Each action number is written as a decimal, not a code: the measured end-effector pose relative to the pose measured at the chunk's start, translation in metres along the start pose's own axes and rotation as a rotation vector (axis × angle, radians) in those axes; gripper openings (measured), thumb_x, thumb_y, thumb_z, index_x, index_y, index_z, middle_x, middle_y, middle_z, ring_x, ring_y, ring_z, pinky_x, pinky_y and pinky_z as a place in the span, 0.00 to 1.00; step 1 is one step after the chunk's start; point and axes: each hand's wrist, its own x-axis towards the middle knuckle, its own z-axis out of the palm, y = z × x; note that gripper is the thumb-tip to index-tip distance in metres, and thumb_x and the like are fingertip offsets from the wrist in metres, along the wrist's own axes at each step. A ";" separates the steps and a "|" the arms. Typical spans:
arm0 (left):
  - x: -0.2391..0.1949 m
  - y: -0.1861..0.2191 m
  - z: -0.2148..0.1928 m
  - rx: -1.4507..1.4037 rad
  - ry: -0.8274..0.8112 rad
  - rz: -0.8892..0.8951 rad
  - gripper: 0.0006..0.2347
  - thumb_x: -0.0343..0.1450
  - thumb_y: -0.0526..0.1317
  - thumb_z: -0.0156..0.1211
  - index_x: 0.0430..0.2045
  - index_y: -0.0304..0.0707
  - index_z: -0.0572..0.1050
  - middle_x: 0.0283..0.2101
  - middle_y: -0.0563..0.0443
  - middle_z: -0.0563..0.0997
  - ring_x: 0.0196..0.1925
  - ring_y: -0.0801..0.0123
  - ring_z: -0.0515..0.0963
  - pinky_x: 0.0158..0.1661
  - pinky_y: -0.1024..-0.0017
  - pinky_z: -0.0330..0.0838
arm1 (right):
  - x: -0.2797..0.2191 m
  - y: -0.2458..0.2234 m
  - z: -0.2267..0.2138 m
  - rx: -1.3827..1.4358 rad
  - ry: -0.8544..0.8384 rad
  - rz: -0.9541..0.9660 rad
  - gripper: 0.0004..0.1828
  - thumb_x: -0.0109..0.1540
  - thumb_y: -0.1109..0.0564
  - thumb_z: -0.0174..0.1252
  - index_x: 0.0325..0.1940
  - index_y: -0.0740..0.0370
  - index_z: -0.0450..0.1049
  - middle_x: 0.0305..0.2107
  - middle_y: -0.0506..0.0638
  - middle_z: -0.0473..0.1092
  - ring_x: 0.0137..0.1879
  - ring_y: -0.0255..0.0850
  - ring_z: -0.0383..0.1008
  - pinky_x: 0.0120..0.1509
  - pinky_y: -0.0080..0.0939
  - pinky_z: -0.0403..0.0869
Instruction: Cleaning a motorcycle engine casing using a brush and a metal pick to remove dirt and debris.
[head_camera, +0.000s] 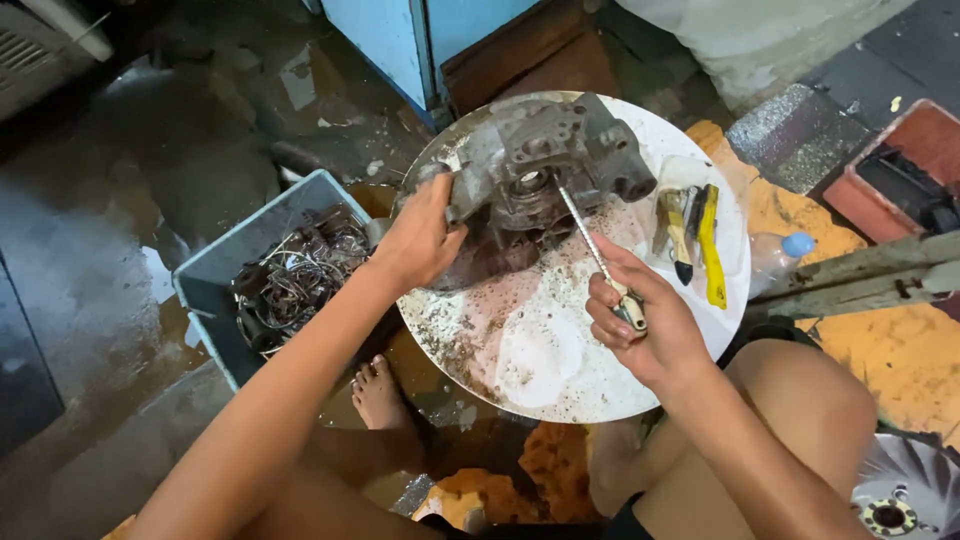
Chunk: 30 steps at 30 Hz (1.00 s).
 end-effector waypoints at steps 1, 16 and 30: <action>0.002 -0.002 0.001 0.007 -0.007 -0.003 0.15 0.75 0.38 0.49 0.54 0.38 0.57 0.43 0.38 0.70 0.46 0.43 0.75 0.51 0.49 0.69 | 0.000 0.003 0.000 -0.021 0.003 -0.033 0.28 0.65 0.61 0.48 0.71 0.62 0.63 0.20 0.49 0.52 0.15 0.36 0.50 0.18 0.32 0.48; 0.004 0.002 -0.002 0.038 -0.026 -0.031 0.17 0.75 0.38 0.50 0.55 0.38 0.57 0.45 0.36 0.71 0.48 0.42 0.76 0.53 0.49 0.70 | -0.007 0.008 0.014 -0.176 0.103 -0.137 0.25 0.67 0.63 0.46 0.70 0.67 0.64 0.18 0.56 0.56 0.13 0.42 0.54 0.18 0.38 0.54; 0.005 -0.005 0.002 0.045 0.023 0.015 0.19 0.71 0.44 0.55 0.51 0.38 0.59 0.42 0.34 0.71 0.48 0.37 0.75 0.54 0.47 0.68 | -0.001 0.017 0.014 -0.353 0.161 -0.203 0.23 0.68 0.65 0.44 0.68 0.70 0.66 0.17 0.58 0.60 0.12 0.41 0.56 0.15 0.37 0.53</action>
